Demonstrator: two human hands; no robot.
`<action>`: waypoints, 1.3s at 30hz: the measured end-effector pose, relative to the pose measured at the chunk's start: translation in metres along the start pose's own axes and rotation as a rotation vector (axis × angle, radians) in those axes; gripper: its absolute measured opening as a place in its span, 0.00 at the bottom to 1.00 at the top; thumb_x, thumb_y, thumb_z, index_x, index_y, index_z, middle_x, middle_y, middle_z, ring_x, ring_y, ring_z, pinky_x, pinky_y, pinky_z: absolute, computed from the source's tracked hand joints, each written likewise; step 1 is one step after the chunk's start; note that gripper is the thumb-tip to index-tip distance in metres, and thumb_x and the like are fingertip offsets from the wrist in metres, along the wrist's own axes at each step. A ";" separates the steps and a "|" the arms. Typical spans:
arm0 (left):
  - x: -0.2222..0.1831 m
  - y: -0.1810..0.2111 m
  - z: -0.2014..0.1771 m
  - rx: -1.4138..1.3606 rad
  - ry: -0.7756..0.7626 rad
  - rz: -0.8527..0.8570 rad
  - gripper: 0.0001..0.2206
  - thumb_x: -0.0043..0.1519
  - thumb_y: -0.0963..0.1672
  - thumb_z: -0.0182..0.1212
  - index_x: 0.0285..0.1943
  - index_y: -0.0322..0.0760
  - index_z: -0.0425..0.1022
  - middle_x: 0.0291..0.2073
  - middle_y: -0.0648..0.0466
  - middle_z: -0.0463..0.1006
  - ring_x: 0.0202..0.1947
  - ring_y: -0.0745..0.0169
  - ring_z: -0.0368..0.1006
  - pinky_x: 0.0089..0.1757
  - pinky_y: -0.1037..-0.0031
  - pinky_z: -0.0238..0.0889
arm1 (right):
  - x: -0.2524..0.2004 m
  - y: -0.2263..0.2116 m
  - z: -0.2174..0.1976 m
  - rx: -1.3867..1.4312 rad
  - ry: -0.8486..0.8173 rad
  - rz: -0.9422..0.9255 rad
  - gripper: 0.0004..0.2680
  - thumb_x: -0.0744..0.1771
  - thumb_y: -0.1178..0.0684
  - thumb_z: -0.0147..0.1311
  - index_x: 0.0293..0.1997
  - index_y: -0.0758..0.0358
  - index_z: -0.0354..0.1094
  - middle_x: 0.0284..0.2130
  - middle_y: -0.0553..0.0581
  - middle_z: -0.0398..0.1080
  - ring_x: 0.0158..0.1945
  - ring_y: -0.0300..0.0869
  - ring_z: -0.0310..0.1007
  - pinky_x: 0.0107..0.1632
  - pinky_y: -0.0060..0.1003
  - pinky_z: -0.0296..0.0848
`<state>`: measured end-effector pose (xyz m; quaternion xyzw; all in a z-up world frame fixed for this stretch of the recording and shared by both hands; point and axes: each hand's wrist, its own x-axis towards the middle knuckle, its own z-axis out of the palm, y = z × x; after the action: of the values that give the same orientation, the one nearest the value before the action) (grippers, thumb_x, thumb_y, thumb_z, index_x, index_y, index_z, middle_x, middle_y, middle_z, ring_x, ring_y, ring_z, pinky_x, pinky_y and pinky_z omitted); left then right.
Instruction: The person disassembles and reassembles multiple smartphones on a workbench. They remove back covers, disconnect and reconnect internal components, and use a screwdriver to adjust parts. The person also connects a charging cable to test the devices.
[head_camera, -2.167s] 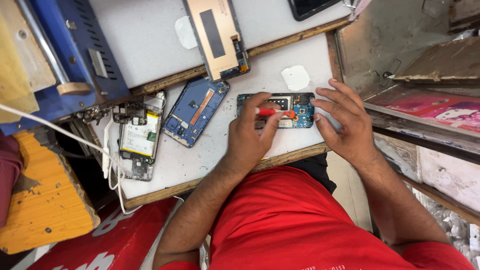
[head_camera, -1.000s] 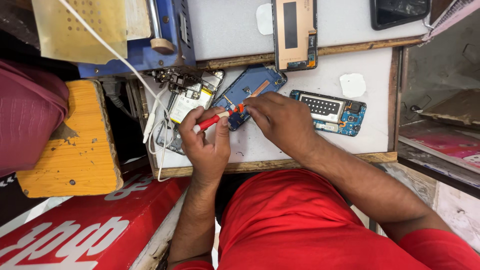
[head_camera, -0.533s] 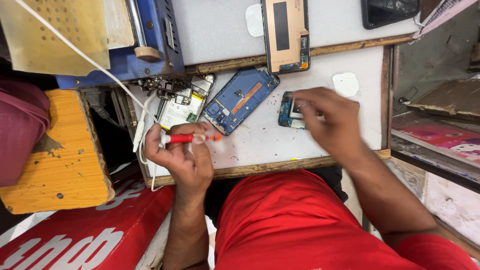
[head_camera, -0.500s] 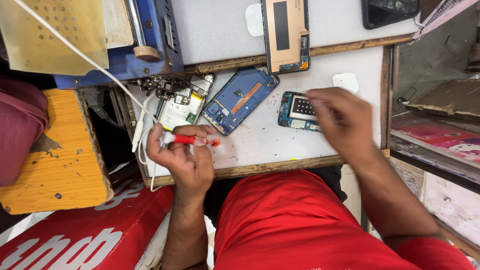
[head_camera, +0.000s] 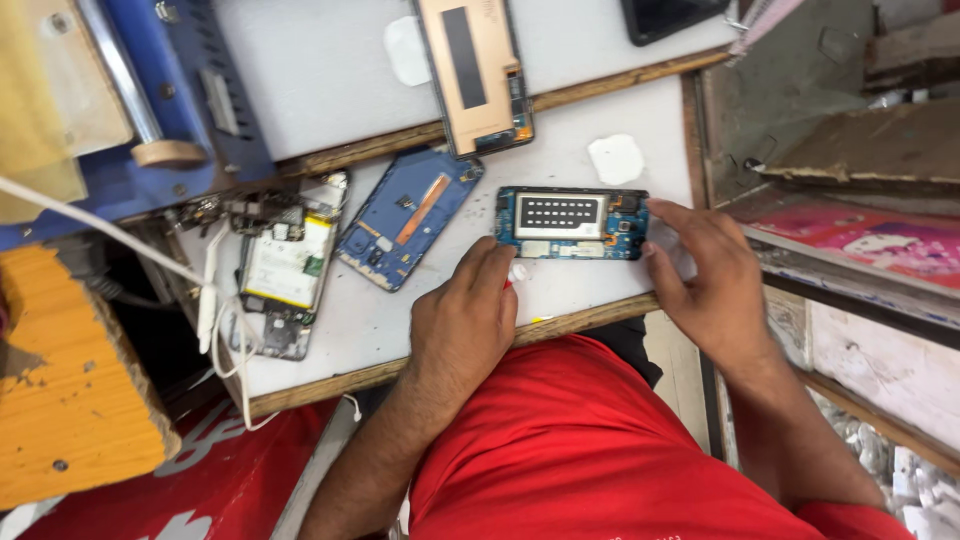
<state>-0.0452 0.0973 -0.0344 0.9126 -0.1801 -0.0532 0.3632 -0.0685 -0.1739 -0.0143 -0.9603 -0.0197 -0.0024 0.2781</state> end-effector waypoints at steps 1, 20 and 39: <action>-0.001 0.002 0.003 -0.001 -0.011 -0.007 0.17 0.57 0.39 0.64 0.57 0.30 0.73 0.55 0.39 0.78 0.37 0.49 0.83 0.36 0.69 0.77 | -0.001 0.000 0.000 0.019 0.008 0.018 0.16 0.66 0.61 0.60 0.62 0.64 0.70 0.48 0.62 0.74 0.48 0.51 0.73 0.53 0.44 0.74; -0.018 -0.010 -0.022 0.327 -0.056 -0.066 0.12 0.60 0.41 0.68 0.52 0.34 0.79 0.45 0.49 0.77 0.44 0.52 0.75 0.43 0.65 0.72 | 0.013 0.024 -0.001 0.229 -0.016 0.032 0.18 0.69 0.70 0.47 0.68 0.65 0.63 0.53 0.61 0.72 0.51 0.45 0.75 0.49 0.36 0.74; -0.009 0.020 0.027 0.284 0.033 -0.024 0.26 0.55 0.49 0.75 0.60 0.32 0.77 0.53 0.51 0.74 0.51 0.52 0.66 0.49 0.57 0.60 | -0.002 0.051 0.027 0.528 0.169 -0.020 0.17 0.72 0.73 0.39 0.70 0.71 0.56 0.59 0.69 0.71 0.51 0.42 0.75 0.58 0.33 0.75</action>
<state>-0.0654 0.0697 -0.0405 0.9576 -0.1689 -0.0166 0.2326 -0.0691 -0.2031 -0.0645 -0.8509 -0.0058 -0.0799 0.5192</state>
